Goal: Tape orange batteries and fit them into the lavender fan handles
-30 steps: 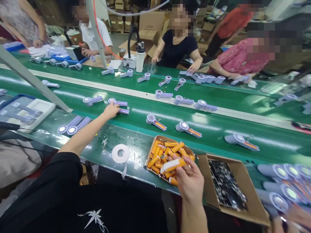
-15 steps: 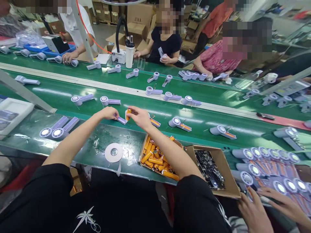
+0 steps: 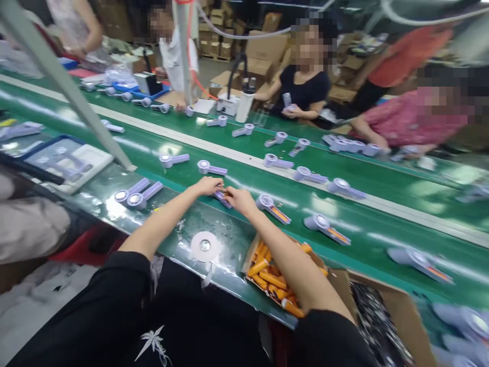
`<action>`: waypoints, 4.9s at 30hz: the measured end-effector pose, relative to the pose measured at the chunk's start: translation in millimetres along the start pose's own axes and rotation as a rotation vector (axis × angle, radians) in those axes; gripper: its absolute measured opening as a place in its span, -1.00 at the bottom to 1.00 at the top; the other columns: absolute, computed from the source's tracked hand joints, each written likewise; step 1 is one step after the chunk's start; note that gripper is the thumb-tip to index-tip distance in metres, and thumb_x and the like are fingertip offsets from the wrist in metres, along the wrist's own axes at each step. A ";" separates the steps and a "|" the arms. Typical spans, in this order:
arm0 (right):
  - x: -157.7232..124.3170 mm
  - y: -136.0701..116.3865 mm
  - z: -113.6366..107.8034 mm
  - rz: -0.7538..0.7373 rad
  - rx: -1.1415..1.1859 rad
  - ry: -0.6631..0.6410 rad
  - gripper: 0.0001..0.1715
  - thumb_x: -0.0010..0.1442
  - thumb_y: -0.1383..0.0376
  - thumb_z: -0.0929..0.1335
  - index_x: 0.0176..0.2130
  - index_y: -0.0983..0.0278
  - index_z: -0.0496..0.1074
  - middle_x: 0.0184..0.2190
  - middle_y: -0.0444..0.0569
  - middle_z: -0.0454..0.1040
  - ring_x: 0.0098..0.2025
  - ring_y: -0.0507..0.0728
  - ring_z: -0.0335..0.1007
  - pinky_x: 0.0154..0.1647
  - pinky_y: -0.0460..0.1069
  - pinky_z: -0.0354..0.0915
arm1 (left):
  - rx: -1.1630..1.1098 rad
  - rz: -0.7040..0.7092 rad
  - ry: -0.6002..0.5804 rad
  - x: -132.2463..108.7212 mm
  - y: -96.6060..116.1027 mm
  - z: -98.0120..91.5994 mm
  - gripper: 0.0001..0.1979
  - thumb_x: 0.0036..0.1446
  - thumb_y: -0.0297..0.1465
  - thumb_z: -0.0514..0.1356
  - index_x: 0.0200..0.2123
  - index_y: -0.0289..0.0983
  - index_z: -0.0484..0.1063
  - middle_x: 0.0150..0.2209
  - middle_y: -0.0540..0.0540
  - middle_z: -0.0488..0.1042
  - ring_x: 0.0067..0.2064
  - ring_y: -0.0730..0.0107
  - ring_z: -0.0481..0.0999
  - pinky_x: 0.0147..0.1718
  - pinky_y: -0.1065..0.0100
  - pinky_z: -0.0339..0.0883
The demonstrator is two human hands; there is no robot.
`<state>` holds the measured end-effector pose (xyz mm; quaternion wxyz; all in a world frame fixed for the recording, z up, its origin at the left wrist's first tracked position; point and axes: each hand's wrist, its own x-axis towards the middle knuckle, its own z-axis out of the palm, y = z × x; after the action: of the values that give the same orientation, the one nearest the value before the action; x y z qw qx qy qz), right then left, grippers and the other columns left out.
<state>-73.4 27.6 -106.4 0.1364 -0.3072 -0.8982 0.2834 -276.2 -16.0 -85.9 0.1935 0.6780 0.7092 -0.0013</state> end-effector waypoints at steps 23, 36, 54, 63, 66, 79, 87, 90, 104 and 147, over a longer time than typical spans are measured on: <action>-16.2 14.3 -18.1 0.175 -0.154 -0.093 -0.59 0.44 0.23 0.43 0.21 0.32 0.52 -0.06 0.07 0.68 -0.02 0.21 0.63 0.08 0.02 0.43 | -0.168 0.001 0.091 17.9 24.1 22.0 -0.79 0.44 -0.37 0.21 0.05 -0.25 0.57 0.16 -0.16 0.64 0.22 0.04 0.56 0.11 0.21 0.32; -9.3 7.3 -20.2 0.159 -0.415 -0.298 -0.45 0.56 0.10 0.27 0.40 0.13 0.49 0.18 0.21 0.60 0.23 0.44 0.57 0.29 0.29 0.44 | -0.128 -0.007 0.082 26.5 35.2 23.6 -0.76 0.44 -0.34 0.19 0.09 -0.21 0.55 0.16 -0.12 0.64 0.22 0.07 0.57 0.10 0.23 0.33; -14.1 -7.3 -32.4 0.181 -0.440 -0.226 -0.52 0.56 0.02 0.26 0.15 0.20 0.61 0.16 0.13 0.63 0.21 0.28 0.61 0.25 0.14 0.47 | -0.101 -0.050 0.145 19.4 59.5 27.2 -0.79 0.49 -0.34 0.06 0.03 -0.15 0.48 0.12 -0.16 0.64 0.17 -0.03 0.61 -0.02 0.18 0.36; -35.8 17.0 -34.5 0.296 -0.232 -0.047 -0.58 0.55 0.08 0.28 0.16 0.20 0.58 0.16 0.04 0.63 0.20 0.17 0.60 0.16 -0.02 0.44 | -0.166 -0.077 0.193 19.9 78.7 29.4 -0.80 0.52 -0.30 0.06 0.00 -0.18 0.46 0.08 -0.21 0.64 0.15 -0.04 0.63 0.04 0.13 0.42; -24.3 20.2 -34.0 0.352 -0.228 -0.146 -0.59 0.54 0.12 0.32 0.09 0.34 0.61 0.07 0.13 0.66 0.10 0.17 0.63 0.11 0.01 0.45 | -0.203 -0.026 0.246 7.0 91.7 33.4 -0.79 0.49 -0.41 0.08 0.05 -0.24 0.48 0.14 -0.25 0.61 0.21 0.06 0.59 0.19 0.14 0.41; -10.3 51.8 -68.9 0.292 -0.430 -0.346 -0.39 0.57 0.09 0.22 0.29 0.34 0.60 0.20 0.21 0.60 0.24 0.34 0.58 0.17 0.07 0.41 | 0.001 0.259 0.149 -235.9 34.3 146.2 -0.39 0.31 -0.05 0.41 0.32 -0.15 0.47 0.50 -0.15 0.31 0.43 -0.27 0.33 0.40 -0.37 0.21; -112.9 -31.1 -62.4 0.198 0.051 -0.263 -0.11 0.37 -0.21 0.20 0.26 0.38 0.54 -0.03 0.20 0.64 -0.06 0.28 0.60 0.08 0.13 0.46 | 0.089 0.309 0.619 -232.6 45.4 108.0 -0.46 0.41 -0.01 0.32 0.12 -0.39 0.48 0.17 -0.32 0.58 0.23 -0.02 0.56 0.49 -0.14 0.17; -174.7 -90.3 -42.8 0.126 0.449 -0.475 -0.08 0.26 -0.30 0.28 0.15 0.38 0.56 -0.37 0.00 0.54 -0.35 0.11 0.40 -0.24 0.00 0.32 | 0.008 0.410 0.813 -252.9 57.4 91.5 -0.73 0.48 -0.25 0.27 0.08 -0.29 0.44 0.11 -0.25 0.62 0.20 0.06 0.59 0.55 -0.26 -0.02; -236.6 -103.7 -25.9 -0.034 0.068 -0.628 -0.57 0.42 -0.03 0.45 -0.03 0.25 0.71 -0.32 -0.05 0.64 -0.35 0.04 0.42 -0.32 -0.05 0.10 | 0.008 0.491 0.928 -254.0 25.3 72.4 -0.63 0.26 -0.64 0.32 0.10 -0.35 0.41 0.13 -0.36 0.58 0.37 -0.11 0.43 0.49 -0.27 0.16; -219.6 -77.5 -25.5 0.435 1.276 0.757 -0.09 -0.09 -0.21 0.67 0.02 0.31 0.53 0.02 0.18 0.67 -0.08 0.18 0.69 -0.02 0.03 0.63 | 0.207 0.611 0.555 -282.2 85.3 91.3 -0.66 0.37 -0.60 0.20 0.11 -0.25 0.61 -0.04 -0.13 0.65 -0.24 0.24 0.41 -0.23 0.16 0.36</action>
<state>70.5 -150.2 -55.6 0.5259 -0.4147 -0.3724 0.6425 -167.6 -304.4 -70.2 -0.0825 0.8475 0.4969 0.1674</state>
